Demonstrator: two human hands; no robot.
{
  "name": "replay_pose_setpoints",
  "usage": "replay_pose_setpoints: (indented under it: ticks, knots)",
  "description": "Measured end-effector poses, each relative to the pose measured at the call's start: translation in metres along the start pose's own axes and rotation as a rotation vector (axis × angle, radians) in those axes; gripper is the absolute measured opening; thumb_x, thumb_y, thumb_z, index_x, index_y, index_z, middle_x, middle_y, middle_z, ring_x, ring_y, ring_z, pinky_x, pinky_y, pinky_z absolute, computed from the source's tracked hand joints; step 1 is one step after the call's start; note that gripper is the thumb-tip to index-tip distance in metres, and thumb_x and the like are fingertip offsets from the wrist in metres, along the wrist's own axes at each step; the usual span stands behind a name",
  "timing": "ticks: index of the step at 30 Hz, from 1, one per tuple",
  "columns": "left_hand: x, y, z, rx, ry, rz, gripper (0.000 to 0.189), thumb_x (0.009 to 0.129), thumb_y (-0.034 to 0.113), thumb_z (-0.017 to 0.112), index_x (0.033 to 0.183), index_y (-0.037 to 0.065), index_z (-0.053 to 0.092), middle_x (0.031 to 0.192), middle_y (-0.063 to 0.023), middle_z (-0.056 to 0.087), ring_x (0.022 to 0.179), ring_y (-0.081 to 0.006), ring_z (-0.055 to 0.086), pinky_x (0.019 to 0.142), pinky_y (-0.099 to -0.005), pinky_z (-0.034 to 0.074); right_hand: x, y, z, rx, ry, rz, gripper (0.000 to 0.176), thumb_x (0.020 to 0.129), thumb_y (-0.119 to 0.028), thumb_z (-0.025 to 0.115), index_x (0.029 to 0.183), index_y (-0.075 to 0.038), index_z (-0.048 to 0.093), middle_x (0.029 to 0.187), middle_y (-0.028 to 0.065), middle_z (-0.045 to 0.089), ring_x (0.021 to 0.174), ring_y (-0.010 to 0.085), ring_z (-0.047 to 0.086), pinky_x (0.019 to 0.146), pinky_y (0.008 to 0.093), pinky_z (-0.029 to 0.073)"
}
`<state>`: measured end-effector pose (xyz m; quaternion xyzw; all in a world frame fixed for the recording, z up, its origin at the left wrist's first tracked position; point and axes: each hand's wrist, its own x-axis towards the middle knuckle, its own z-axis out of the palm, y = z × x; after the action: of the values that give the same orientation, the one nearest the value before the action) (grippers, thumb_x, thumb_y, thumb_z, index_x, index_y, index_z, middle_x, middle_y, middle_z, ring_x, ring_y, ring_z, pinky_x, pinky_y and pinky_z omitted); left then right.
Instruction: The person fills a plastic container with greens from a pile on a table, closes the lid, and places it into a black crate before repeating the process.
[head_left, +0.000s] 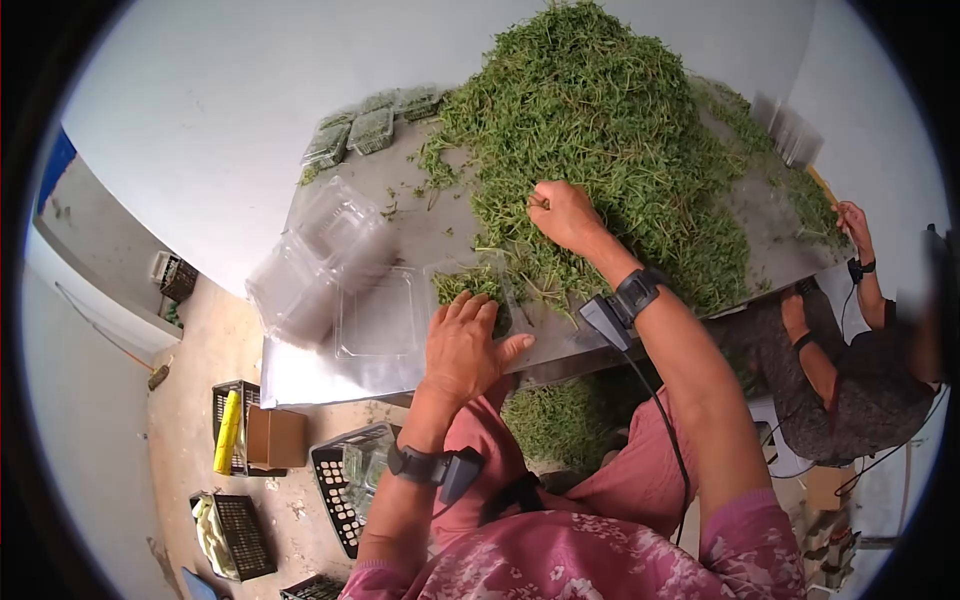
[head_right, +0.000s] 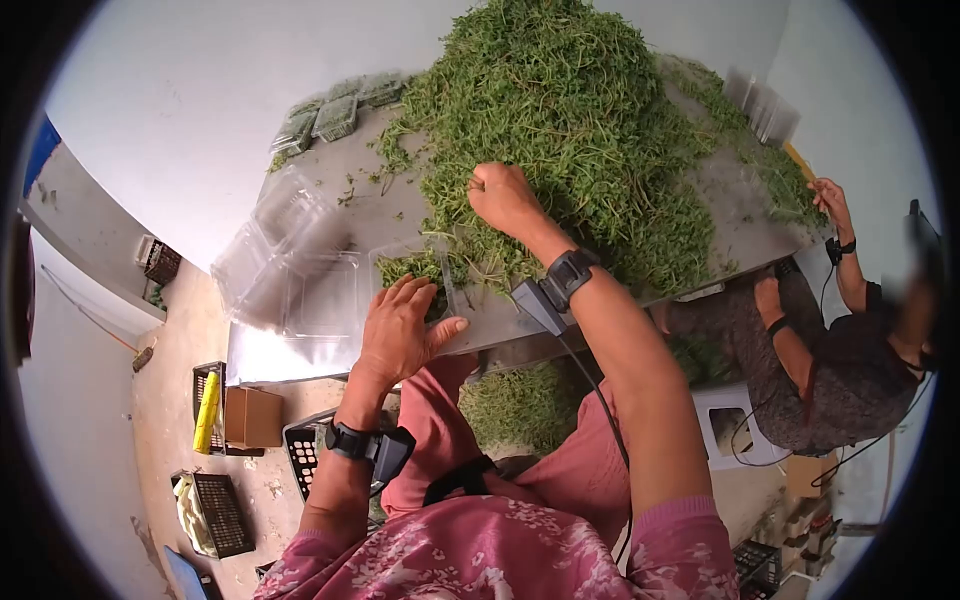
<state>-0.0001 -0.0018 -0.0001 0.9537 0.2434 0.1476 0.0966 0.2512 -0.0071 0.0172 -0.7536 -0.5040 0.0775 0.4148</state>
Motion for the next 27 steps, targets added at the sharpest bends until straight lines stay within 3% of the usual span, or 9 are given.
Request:
replay_pose_setpoints:
  ticks: [1, 5, 12, 15, 18, 27]
  knots:
    - [0.0, 0.0, 0.0, -0.001, -0.002, -0.001, 0.073, 0.083, 0.061, 0.059, 0.121, -0.002, 0.06, 0.131, -0.0169, 0.057, 0.132, -0.0336, 0.044, 0.109, -0.0431, 0.032, 0.0, -0.002, -0.006, 0.024, 0.032, 0.033, 0.013, 0.082, -0.011, 0.062, 0.083, 0.002, 0.061, 0.072, 0.0152, 0.064, 0.061, 0.0252, 0.059, 0.059, 0.0397, 0.048]
    - [0.0, -0.001, 0.0, 0.014, -0.007, 0.017, 0.075, 0.085, 0.064, 0.055, 0.122, -0.001, 0.059, 0.13, -0.0175, 0.057, 0.13, -0.0365, 0.045, 0.109, -0.0452, 0.032, 0.005, 0.01, -0.019, 0.098, 0.041, 0.069, 0.019, 0.083, -0.017, 0.067, 0.085, 0.001, 0.063, 0.073, 0.0097, 0.065, 0.063, 0.0157, 0.059, 0.059, 0.037, 0.047]
    - [0.001, 0.0, 0.0, -0.001, -0.012, 0.007, 0.073, 0.084, 0.062, 0.057, 0.121, -0.001, 0.061, 0.131, -0.0155, 0.057, 0.131, -0.033, 0.044, 0.109, -0.0427, 0.031, 0.002, 0.021, -0.032, 0.045, -0.009, 0.062, 0.018, 0.08, -0.019, 0.069, 0.085, -0.002, 0.064, 0.065, 0.0082, 0.063, 0.062, 0.0158, 0.059, 0.058, 0.0368, 0.047]
    - [0.001, -0.001, 0.0, -0.002, -0.025, 0.006, 0.074, 0.084, 0.062, 0.057, 0.121, -0.001, 0.06, 0.131, -0.0156, 0.057, 0.132, -0.0332, 0.043, 0.109, -0.0426, 0.03, -0.002, 0.012, -0.03, 0.172, -0.025, 0.073, 0.016, 0.081, -0.016, 0.068, 0.084, -0.001, 0.063, 0.066, 0.0054, 0.06, 0.06, 0.0132, 0.056, 0.054, 0.0335, 0.046]
    - [0.001, -0.001, 0.001, 0.004, -0.023, 0.013, 0.073, 0.085, 0.062, 0.057, 0.121, -0.002, 0.06, 0.132, -0.0163, 0.056, 0.132, -0.0337, 0.043, 0.109, -0.0431, 0.03, -0.013, -0.022, -0.041, 0.483, -0.132, 0.114, 0.015, 0.085, -0.016, 0.068, 0.084, -0.003, 0.06, 0.076, -0.0025, 0.057, 0.064, 0.0053, 0.05, 0.056, 0.0251, 0.044]
    - [-0.014, 0.018, -0.021, 0.134, 0.041, 0.007, 0.065, 0.083, 0.046, 0.068, 0.125, -0.002, 0.055, 0.139, -0.0208, 0.047, 0.135, -0.0333, 0.039, 0.111, -0.0532, 0.024, -0.04, -0.072, -0.006, 0.708, -0.335, 0.162, 0.013, 0.087, -0.017, 0.068, 0.087, -0.006, 0.061, 0.077, -0.0037, 0.057, 0.063, 0.0054, 0.051, 0.054, 0.0239, 0.043]
